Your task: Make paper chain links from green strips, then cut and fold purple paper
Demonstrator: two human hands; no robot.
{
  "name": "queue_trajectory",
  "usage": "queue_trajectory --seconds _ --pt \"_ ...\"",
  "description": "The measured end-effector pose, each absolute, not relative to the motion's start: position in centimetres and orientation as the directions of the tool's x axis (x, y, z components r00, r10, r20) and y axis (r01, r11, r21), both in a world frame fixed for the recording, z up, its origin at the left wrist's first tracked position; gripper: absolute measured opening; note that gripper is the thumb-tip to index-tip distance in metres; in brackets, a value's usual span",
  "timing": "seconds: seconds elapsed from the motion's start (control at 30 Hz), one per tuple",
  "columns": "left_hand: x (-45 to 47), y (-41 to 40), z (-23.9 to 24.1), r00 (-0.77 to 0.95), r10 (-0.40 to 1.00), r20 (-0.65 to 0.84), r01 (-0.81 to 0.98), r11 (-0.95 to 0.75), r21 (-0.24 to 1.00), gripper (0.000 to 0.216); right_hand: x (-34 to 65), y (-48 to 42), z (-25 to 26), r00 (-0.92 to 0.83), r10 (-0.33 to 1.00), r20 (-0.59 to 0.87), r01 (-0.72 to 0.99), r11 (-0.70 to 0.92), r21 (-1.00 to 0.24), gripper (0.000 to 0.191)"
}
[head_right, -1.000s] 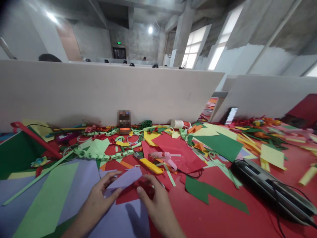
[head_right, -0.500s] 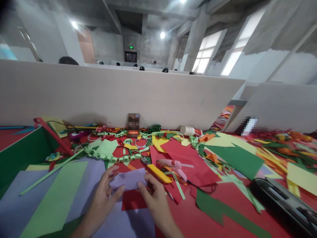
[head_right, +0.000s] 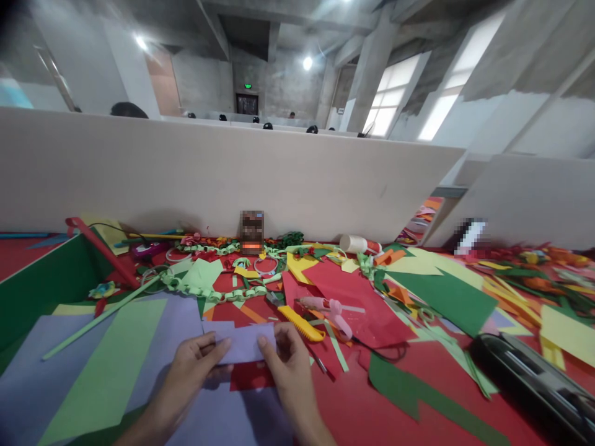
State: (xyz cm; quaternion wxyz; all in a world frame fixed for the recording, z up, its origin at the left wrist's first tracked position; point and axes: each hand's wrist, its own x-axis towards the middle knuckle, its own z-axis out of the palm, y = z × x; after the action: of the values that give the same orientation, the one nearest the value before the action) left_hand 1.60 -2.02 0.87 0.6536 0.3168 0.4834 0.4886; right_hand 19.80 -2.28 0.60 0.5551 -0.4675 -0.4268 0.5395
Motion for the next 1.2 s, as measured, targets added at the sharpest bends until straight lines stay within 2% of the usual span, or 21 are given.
queue_trajectory --seconds 0.1,0.27,0.43,0.7,1.2 --pt "1.61 -2.02 0.90 0.051 0.947 -0.318 -0.335 0.316 0.887 0.055 19.62 -2.21 0.40 0.066 0.994 -0.088 -0.285 -0.065 -0.956 0.056" --pt "1.63 -2.07 0.83 0.020 0.945 -0.325 -0.329 0.313 0.891 0.058 19.77 -2.12 0.53 -0.046 0.995 -0.086 -0.186 -0.093 -0.978 0.042" --pt "1.65 -2.20 0.68 0.001 0.924 -0.382 -0.290 0.366 0.884 0.057 19.92 -2.16 0.57 -0.051 0.994 -0.093 -0.174 -0.101 -0.980 0.043" --pt "1.52 -2.29 1.08 0.024 0.927 -0.373 -0.371 0.355 0.858 0.051 19.98 -1.96 0.57 -0.066 0.994 -0.083 -0.172 -0.093 -0.981 0.041" --pt "1.37 -2.37 1.17 0.011 0.928 -0.374 -0.349 0.354 0.868 0.051 20.50 -1.83 0.63 -0.082 0.993 -0.079 -0.071 -0.085 -0.994 0.052"
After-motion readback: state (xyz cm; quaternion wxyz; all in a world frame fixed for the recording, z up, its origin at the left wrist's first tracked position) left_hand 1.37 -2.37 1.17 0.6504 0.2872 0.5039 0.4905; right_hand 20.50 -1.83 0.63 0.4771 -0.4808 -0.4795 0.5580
